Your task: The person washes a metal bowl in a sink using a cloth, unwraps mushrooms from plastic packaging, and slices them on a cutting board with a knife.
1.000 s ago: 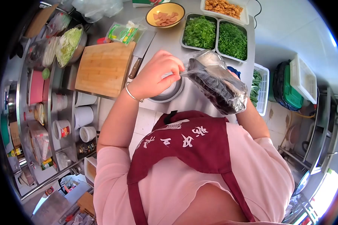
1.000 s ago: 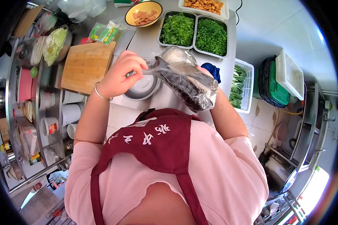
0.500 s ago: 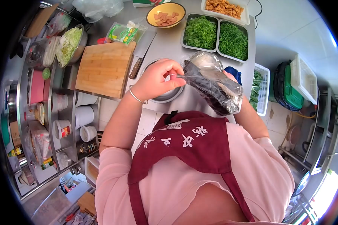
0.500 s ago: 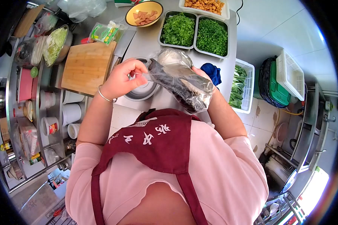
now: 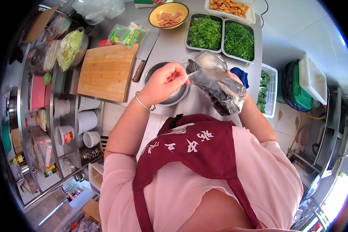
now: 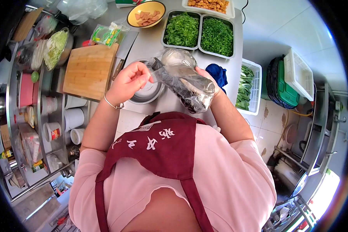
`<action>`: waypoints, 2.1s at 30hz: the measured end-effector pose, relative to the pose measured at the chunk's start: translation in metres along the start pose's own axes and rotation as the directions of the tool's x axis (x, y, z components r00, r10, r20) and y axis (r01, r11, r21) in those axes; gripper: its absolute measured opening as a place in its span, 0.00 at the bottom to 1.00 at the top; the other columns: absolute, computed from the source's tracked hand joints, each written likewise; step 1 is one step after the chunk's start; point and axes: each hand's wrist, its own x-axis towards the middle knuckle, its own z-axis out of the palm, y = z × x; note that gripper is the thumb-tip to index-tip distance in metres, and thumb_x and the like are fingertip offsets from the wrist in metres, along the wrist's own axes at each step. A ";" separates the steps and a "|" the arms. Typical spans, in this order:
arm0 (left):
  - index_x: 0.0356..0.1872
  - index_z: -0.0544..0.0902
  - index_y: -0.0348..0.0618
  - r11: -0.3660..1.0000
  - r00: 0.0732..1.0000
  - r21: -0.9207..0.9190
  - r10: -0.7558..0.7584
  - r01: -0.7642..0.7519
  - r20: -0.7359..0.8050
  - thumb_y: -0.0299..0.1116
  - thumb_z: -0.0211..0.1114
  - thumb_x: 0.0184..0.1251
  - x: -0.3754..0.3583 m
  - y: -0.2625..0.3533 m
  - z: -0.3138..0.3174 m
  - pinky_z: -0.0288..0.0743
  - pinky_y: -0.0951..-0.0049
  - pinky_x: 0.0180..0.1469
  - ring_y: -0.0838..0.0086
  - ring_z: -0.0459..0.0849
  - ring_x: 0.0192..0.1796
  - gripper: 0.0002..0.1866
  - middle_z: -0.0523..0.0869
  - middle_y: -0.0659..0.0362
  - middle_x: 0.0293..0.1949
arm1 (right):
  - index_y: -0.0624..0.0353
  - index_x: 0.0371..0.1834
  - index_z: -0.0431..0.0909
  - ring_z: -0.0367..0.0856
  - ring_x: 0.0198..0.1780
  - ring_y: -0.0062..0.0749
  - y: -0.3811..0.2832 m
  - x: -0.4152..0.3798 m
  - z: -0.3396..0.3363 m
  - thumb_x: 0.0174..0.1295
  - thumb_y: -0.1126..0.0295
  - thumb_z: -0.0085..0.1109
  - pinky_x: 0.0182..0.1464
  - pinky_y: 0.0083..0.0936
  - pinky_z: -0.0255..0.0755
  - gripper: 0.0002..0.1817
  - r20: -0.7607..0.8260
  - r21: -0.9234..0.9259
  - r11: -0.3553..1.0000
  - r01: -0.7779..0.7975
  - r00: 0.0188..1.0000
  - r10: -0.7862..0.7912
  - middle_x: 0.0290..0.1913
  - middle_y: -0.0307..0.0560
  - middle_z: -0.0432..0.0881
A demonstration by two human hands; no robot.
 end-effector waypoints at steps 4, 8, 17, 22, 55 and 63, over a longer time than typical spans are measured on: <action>0.34 0.77 0.41 0.963 0.996 0.267 0.005 0.020 -0.094 0.26 0.61 0.65 0.005 0.001 0.006 0.68 0.86 0.33 0.87 0.73 0.31 0.02 0.80 0.64 0.35 | 0.65 0.64 0.63 0.71 0.61 0.44 0.003 -0.001 0.005 0.62 0.54 0.55 0.65 0.36 0.65 0.33 -0.087 -0.038 0.999 0.037 0.995 -0.040 0.61 0.58 0.70; 0.29 0.79 0.39 0.946 0.993 0.318 -0.032 0.068 -0.117 0.26 0.60 0.65 0.006 0.003 0.006 0.68 0.85 0.32 0.87 0.73 0.31 0.04 0.79 0.64 0.36 | 0.65 0.64 0.63 0.70 0.62 0.45 0.006 -0.001 0.004 0.62 0.53 0.55 0.66 0.36 0.64 0.33 -0.122 -0.035 0.999 0.032 0.992 -0.036 0.62 0.57 0.70; 0.49 0.71 0.43 0.992 0.995 -0.087 0.096 -0.094 0.020 0.26 0.63 0.63 0.004 -0.022 0.002 0.67 0.83 0.36 0.84 0.70 0.33 0.15 0.75 0.63 0.34 | 0.59 0.62 0.68 0.77 0.54 0.50 0.002 0.006 0.005 0.70 0.58 0.37 0.59 0.46 0.71 0.24 -0.084 0.092 0.976 0.198 0.978 -0.190 0.57 0.56 0.75; 0.41 0.76 0.42 0.842 0.960 0.471 0.279 -0.262 0.035 0.26 0.67 0.58 0.004 -0.008 0.015 0.66 0.83 0.33 0.83 0.70 0.31 0.11 0.73 0.65 0.31 | 0.57 0.65 0.64 0.74 0.58 0.48 0.004 0.009 -0.004 0.70 0.55 0.36 0.63 0.46 0.66 0.26 -0.125 -0.018 0.978 0.208 0.970 -0.209 0.61 0.51 0.73; 0.32 0.73 0.41 0.870 0.931 0.333 0.351 -0.362 0.095 0.22 0.60 0.61 -0.004 0.007 0.049 0.70 0.80 0.37 0.81 0.72 0.33 0.04 0.76 0.58 0.42 | 0.59 0.63 0.66 0.79 0.49 0.37 0.002 0.007 0.012 0.67 0.48 0.43 0.53 0.35 0.74 0.29 -0.232 -0.145 0.935 0.322 0.908 -0.349 0.54 0.49 0.78; 0.38 0.67 0.42 0.946 0.975 -0.235 0.210 -0.222 -0.075 0.25 0.50 0.71 -0.016 -0.018 0.041 0.72 0.69 0.54 0.71 0.79 0.49 0.01 0.78 0.53 0.45 | 0.61 0.64 0.64 0.74 0.57 0.40 0.005 0.013 0.018 0.69 0.47 0.38 0.62 0.37 0.66 0.31 -0.264 -0.217 0.868 0.448 0.829 -0.494 0.58 0.50 0.75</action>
